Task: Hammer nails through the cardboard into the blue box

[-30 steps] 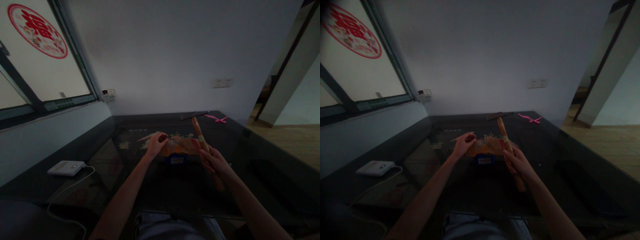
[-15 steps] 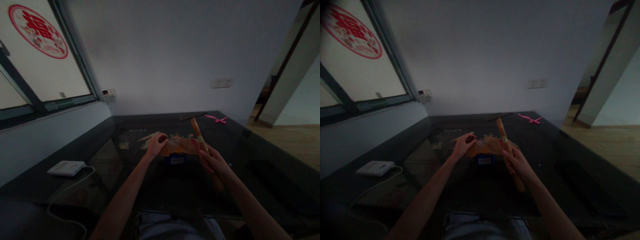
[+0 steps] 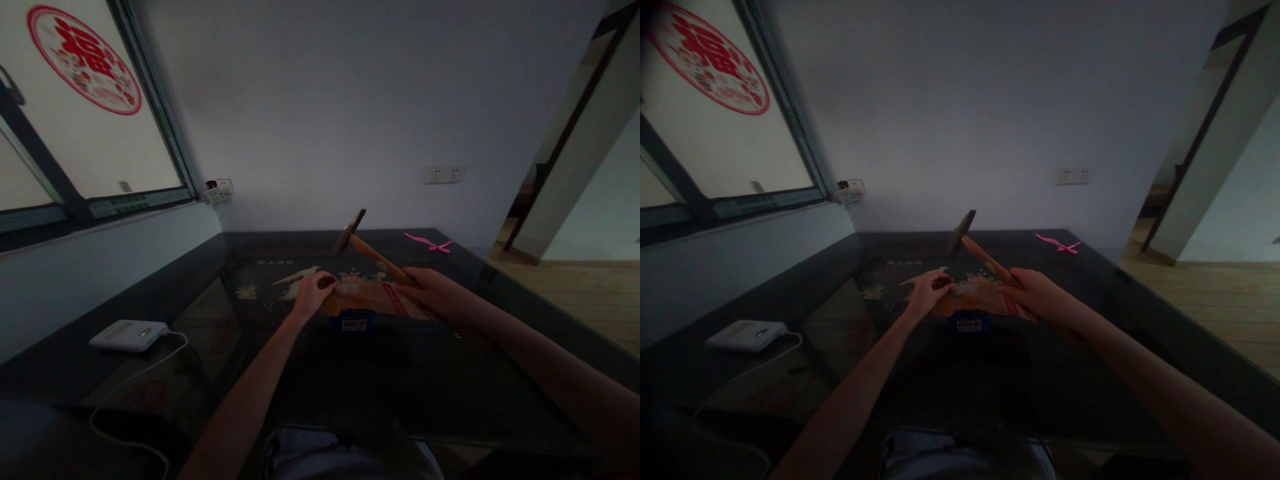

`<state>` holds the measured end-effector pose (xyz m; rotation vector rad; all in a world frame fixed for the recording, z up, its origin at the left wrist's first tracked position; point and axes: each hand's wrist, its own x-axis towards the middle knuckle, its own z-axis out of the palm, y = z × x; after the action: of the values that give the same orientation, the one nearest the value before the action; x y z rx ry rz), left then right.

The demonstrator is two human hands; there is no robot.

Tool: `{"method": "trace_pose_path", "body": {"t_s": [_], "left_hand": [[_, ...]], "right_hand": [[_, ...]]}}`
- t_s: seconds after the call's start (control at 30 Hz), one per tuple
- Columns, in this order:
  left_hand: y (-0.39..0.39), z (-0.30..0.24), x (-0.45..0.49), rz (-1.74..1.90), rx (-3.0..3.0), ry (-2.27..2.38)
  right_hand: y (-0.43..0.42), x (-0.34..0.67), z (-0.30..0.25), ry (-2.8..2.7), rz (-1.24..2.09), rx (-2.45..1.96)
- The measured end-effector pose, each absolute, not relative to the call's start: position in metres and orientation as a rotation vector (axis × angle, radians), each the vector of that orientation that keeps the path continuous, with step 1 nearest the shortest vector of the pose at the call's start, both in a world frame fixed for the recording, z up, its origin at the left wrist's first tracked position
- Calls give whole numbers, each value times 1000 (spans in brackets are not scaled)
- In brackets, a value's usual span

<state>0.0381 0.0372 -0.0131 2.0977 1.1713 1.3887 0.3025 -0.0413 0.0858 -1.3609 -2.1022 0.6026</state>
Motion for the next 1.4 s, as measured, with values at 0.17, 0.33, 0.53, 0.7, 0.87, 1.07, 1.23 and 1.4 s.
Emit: {"method": "trace_pose_path", "body": {"t_s": [0.17, 0.33, 0.53, 0.7, 0.87, 1.07, 1.23, 1.4], "left_hand": [[34, -10, 38, 1399, 2078, 1174], [34, -9, 39, 1413, 2082, 1204], [38, -11, 41, 1411, 2047, 1144], [35, -5, 45, 1441, 2015, 1139], [30, -2, 48, 1412, 2100, 1158], [33, -2, 46, 1352, 2171, 1157], [31, 3, 42, 1344, 2199, 1190], [31, 4, 39, 1352, 2213, 1212]], "right_hand": [[-43, 295, 99, -2225, 447, -1396], [-48, 295, 100, -2247, 445, -1413], [-52, 302, 87, -2147, 716, -1406], [-54, 308, 84, -2108, 581, -1452], [-53, 315, 80, -2058, 600, -1467], [-51, 320, 67, -1998, 730, -1482], [-53, 316, 63, -2004, 817, -1484], [-58, 311, 67, -2004, 817, -1500]]}}
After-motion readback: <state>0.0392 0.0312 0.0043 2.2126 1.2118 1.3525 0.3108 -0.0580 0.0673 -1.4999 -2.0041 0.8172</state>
